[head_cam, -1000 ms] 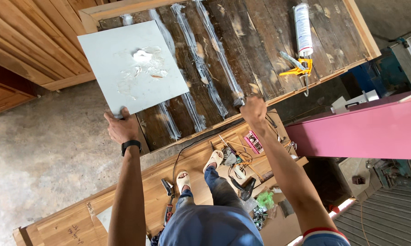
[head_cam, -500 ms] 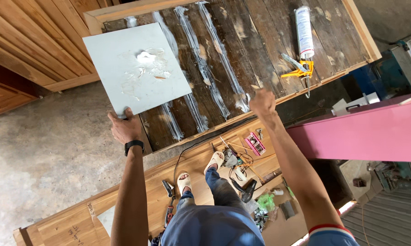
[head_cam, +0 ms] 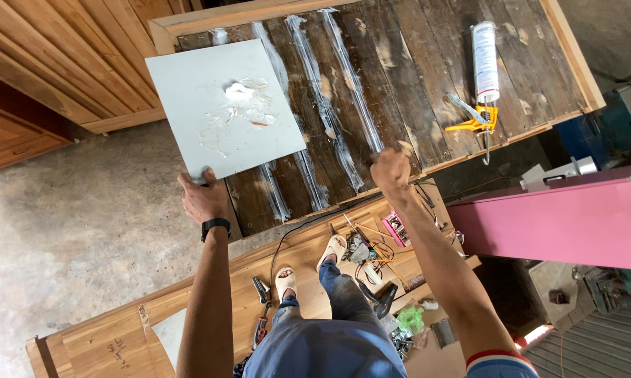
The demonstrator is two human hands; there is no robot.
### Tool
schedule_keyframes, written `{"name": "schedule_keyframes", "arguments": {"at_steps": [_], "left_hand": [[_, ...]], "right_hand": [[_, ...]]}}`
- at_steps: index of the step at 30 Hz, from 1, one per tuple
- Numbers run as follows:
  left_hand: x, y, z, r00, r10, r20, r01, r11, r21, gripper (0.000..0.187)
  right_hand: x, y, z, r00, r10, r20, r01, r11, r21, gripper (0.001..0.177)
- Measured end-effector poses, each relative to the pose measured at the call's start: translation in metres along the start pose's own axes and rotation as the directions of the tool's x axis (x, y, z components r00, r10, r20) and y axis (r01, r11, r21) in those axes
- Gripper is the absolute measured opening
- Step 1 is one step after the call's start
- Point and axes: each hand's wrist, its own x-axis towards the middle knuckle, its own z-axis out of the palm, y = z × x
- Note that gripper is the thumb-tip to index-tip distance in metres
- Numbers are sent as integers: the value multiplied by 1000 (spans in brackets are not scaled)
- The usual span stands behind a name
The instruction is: The person applies adhesive to a wooden surface using a caulking gun and spreads the material with a small tool.
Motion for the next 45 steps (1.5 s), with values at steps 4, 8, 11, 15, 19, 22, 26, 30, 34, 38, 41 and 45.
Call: {"name": "schedule_keyframes", "arguments": {"at_steps": [4, 8, 11, 15, 19, 22, 26, 30, 34, 38, 41, 45], "left_hand": [[-1, 5, -2, 1000, -1, 0, 1, 1000, -2, 32], [0, 0, 3, 1000, -6, -4, 5, 1000, -25, 29], [-4, 7, -3, 1000, 1, -1, -1, 1000, -10, 29], [-5, 10, -7, 1000, -9, -14, 8, 1000, -15, 30], [-2, 6, -1, 1000, -21, -7, 21, 1000, -5, 32], [1, 2, 3, 999, -37, 5, 37, 999, 28, 33], [0, 10, -3, 999, -37, 9, 37, 999, 11, 29], [3, 1, 6, 999, -47, 1, 47, 998, 32, 30], [2, 4, 6, 998, -55, 2, 55, 998, 38, 32], [-1, 9, 2, 998, -57, -13, 58, 997, 53, 33], [1, 6, 3, 998, -65, 8, 64, 995, 70, 35], [-1, 8, 4, 998, -55, -19, 56, 996, 67, 30]], "right_hand": [[30, 1, -27, 849, 107, 517, -217, 964, 156, 22], [63, 36, -42, 833, 154, 532, -340, 900, 271, 23], [58, 68, -9, 806, 158, 570, -237, 969, 66, 26], [52, 53, -26, 792, 163, 588, -219, 975, 25, 20], [95, 22, -71, 852, 111, 512, -332, 871, 363, 20], [129, 29, -38, 868, 103, 485, -367, 792, 488, 26], [178, 20, 4, 805, -38, 592, -307, 827, 471, 37], [201, 13, 87, 770, -52, 636, -177, 941, 290, 32], [200, -3, 108, 770, 20, 638, -182, 965, 188, 24], [179, -29, 90, 815, -223, 535, 173, 975, 142, 27], [170, -52, 74, 796, -195, 574, 138, 980, 141, 25], [168, -82, 49, 756, -158, 635, 86, 986, 143, 27]]}}
